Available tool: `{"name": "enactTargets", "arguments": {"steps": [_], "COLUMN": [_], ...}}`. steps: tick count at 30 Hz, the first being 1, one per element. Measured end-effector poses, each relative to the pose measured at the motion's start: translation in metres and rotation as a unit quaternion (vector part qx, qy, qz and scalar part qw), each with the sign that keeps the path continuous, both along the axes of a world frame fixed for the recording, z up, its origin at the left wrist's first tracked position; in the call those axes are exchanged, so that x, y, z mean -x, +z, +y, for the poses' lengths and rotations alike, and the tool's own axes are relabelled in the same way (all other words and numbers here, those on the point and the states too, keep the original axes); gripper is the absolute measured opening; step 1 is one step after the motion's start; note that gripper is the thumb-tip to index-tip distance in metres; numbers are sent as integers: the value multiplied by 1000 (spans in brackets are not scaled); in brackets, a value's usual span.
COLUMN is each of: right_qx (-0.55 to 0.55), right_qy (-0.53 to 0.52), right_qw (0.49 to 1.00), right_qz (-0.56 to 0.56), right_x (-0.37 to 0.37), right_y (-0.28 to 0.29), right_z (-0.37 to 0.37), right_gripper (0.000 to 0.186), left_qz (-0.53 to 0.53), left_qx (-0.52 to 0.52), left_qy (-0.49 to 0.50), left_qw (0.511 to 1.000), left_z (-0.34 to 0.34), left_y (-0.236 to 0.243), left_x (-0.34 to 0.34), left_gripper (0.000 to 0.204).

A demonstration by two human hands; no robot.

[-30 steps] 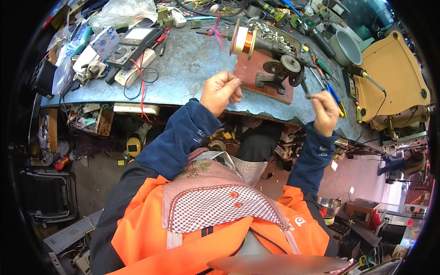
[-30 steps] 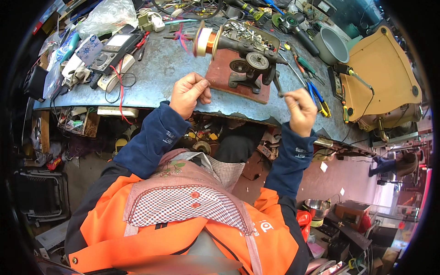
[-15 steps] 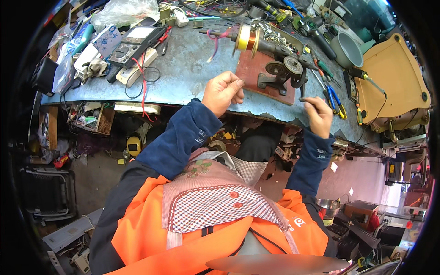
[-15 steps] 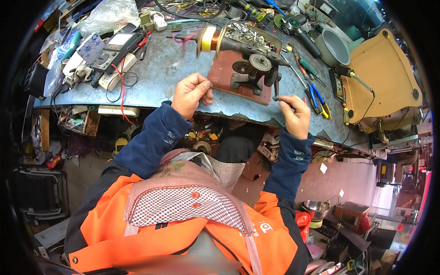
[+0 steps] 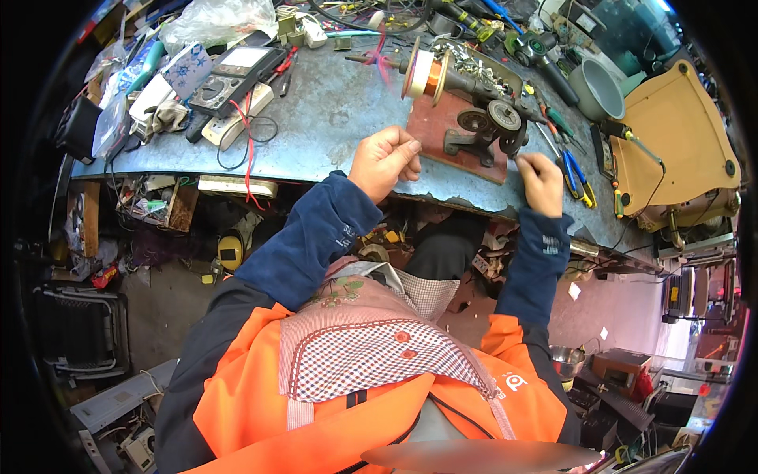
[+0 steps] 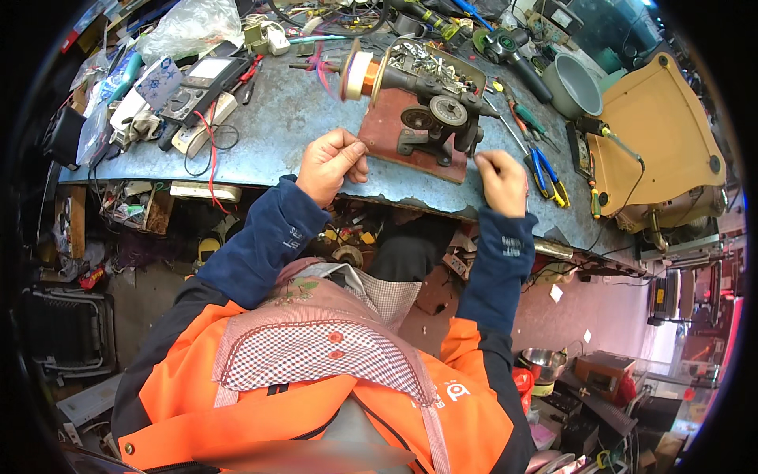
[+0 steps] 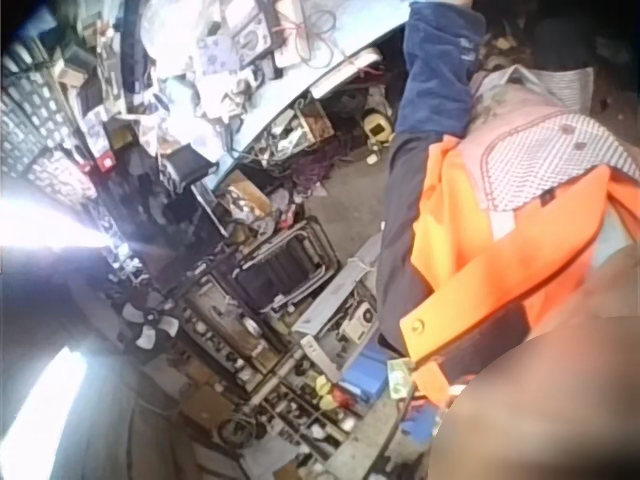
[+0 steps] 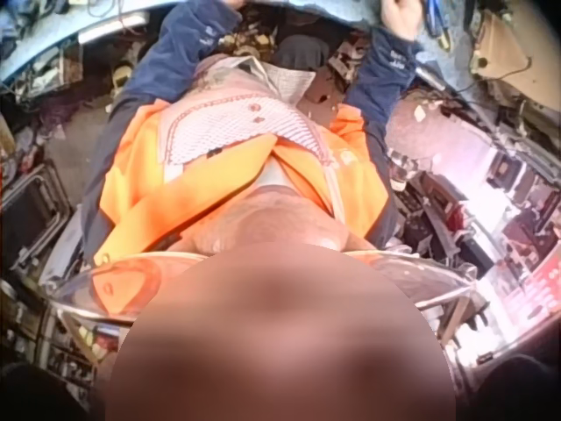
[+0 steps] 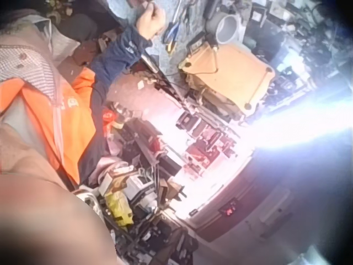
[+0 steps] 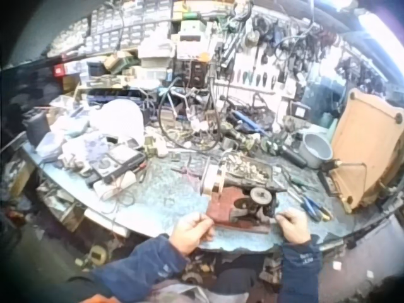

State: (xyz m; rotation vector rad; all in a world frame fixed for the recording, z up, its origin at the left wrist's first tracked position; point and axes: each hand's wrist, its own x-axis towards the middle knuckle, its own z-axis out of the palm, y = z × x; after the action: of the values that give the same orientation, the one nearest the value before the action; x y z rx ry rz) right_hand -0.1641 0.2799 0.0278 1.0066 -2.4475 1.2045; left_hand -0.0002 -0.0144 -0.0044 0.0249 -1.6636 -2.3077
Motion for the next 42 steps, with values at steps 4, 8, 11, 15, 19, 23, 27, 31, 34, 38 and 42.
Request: {"name": "enactTargets", "arguments": {"steps": [4,8,11,15,19,23,27,31,34,38,42], "right_qx": [99,249,256,61,7,138,291,163,-20,45,237], "right_qy": [88,73,-10,-75,25,105,52,-84,-84,67,95], "right_qw": [990,965,967,994,999,984,955,983,996,996,965], "right_qz": [-47,-48,-12,47,-46,-31,-11,7,7,-44,-63], "right_x": [-34,2,52,40,-26,-26,14,60,24,-26,-15], "right_y": [33,59,37,-5,9,40,58,18,5,12,42], "right_z": [22,-1,-22,-19,5,18,-19,-30,-15,14,10], "right_gripper": [6,8,12,17,13,7,8,15,16,10,8], "left_qz": [0,1,-1,-1,-5,6,8,-5,2,4,8], "left_qx": [-2,-3,-2,19,-5,0,1,-1,-2,-5,2], "left_qy": [-7,-7,-4,3,5,7,16,9,6,16,14], "left_qw": [1000,1000,1000,1000,1000,1000,1000,1000,1000,1000,1000], "left_z": [-1,2,2,1,0,1,2,2,0,0,1], "left_y": [0,1,1,3,-2,0,1,7,2,1,1], "left_x": [-1,1,2,0,-1,-1,0,0,1,-2,-1], "left_gripper": [13,13,13,14,14,15,15,14,14,15,15]}}
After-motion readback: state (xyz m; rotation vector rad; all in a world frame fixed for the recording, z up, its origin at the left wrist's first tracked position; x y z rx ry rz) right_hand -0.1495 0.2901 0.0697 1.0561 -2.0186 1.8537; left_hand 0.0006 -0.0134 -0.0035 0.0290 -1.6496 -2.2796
